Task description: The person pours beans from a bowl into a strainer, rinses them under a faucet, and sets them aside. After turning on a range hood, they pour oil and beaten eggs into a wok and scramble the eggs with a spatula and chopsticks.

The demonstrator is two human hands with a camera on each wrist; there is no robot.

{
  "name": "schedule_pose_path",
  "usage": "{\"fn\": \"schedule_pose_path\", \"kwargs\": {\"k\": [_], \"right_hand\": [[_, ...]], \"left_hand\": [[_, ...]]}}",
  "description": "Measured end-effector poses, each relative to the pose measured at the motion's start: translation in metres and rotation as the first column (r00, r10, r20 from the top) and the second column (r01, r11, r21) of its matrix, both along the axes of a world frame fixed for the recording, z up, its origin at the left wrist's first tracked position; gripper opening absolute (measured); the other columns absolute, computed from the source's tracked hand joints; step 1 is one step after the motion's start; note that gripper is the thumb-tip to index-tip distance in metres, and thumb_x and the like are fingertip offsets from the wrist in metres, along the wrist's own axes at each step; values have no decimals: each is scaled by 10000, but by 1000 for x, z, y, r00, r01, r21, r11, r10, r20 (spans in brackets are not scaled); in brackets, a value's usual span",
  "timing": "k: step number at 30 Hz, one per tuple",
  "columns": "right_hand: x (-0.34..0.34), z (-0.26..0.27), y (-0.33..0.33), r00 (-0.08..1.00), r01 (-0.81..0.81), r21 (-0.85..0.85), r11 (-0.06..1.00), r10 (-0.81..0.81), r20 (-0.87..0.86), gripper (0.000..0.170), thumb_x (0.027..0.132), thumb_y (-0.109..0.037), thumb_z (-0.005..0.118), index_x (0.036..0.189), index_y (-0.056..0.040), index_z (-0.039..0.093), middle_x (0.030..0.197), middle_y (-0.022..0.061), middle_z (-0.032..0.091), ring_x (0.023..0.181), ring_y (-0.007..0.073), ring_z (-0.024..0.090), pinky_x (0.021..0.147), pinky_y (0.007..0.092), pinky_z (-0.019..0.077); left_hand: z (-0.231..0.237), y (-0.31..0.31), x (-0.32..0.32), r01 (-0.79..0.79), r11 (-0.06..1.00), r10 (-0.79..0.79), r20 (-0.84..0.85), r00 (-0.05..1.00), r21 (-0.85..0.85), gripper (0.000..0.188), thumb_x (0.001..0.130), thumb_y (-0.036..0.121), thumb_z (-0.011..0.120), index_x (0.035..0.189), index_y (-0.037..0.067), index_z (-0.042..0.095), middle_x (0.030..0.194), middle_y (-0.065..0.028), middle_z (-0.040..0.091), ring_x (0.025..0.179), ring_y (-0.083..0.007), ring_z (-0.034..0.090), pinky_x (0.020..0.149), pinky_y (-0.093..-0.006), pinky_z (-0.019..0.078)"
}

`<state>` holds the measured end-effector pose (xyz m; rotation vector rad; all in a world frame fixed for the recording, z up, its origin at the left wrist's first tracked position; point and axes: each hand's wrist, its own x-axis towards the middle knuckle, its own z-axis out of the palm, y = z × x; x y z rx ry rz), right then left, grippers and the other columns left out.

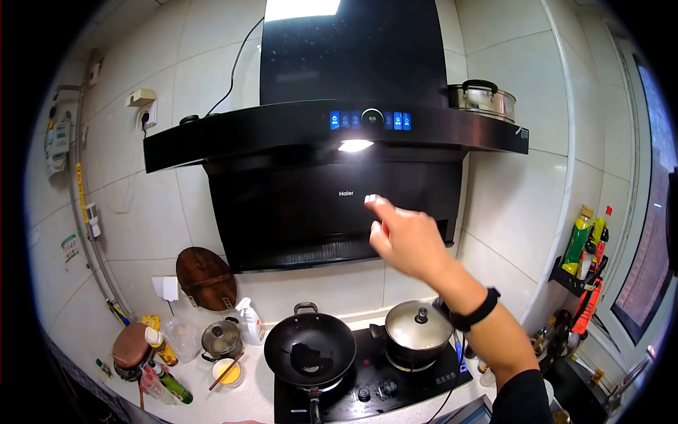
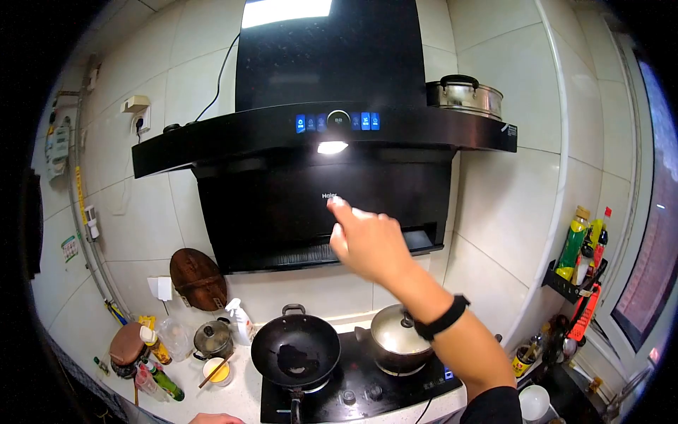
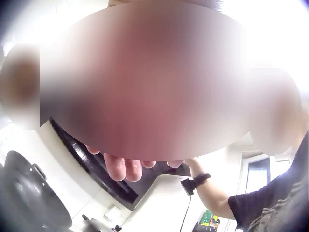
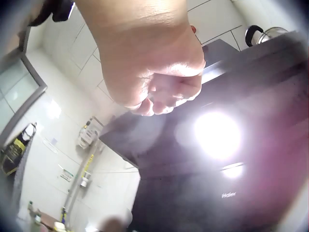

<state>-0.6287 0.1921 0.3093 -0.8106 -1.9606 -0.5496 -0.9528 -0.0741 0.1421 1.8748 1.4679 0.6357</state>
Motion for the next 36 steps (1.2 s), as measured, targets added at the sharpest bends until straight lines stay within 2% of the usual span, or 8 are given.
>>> {"fn": "schedule_pose_path", "kwargs": {"k": [5,6,10,18,22,23,34,36], "right_hand": [[-7,-96,-67,943,-208,-676,707,328,52,338,876,-239,609,1184,-104,588,804,104,674,720,246,676,696,371,540],[-7,-128,-70,901,-189,-842,505,431,57,329,915,-359,547,1140,-121,580,867,178,677,829,364,668,744,479,530],[-11,-257,-95,789,-30,-968,247,600,129,462,955,-449,526,1268,-110,547,1021,100,679,860,248,669,743,364,534],[-9,-337,-152,979,-87,-994,-64,179,-97,479,881,-461,598,1021,-8,656,882,216,686,829,350,672,747,417,520],[-13,-370,-161,982,-181,-978,-100,36,-185,465,883,-451,599,1023,-11,658,884,204,688,833,328,674,748,413,519],[-14,-381,-162,981,-185,-980,-69,46,-188,466,886,-451,596,1032,-12,658,905,206,686,850,324,672,759,412,517],[-52,-454,-162,932,-352,-935,48,115,-345,509,941,-453,542,1146,6,624,949,162,690,824,267,656,749,378,517],[-60,-453,-161,919,-385,-908,-164,24,-394,493,956,-444,534,1167,-5,616,837,101,667,664,183,615,624,336,510]], "left_hand": [[-104,29,-27,-189,980,198,362,911,-61,242,909,153,609,1089,-7,633,995,-74,661,924,-159,613,845,-305,490],[-132,36,-34,-224,968,249,448,858,-110,246,924,162,598,1096,-9,631,995,-62,657,926,-144,602,849,-298,488],[-208,47,-44,-266,860,488,551,676,-436,385,994,296,522,1258,18,552,1128,-67,625,979,-190,631,833,-294,497],[-253,59,0,-56,704,654,616,439,-708,537,1031,376,418,1428,23,346,1379,-181,503,1148,-240,577,864,-309,507],[-322,75,1,155,696,651,708,274,-701,405,1024,370,454,1278,55,458,964,-29,587,803,-130,558,654,-256,467],[-257,70,30,91,672,691,666,281,-735,305,1017,371,476,1131,94,533,776,34,492,669,-91,471,582,-242,412],[-264,84,48,140,777,536,761,366,-614,188,1010,220,500,1015,60,598,937,-41,649,864,-161,617,756,-306,510],[-292,89,45,154,776,541,771,336,-612,215,997,209,522,1082,26,597,1004,-80,646,909,-195,619,765,-328,518]]}}
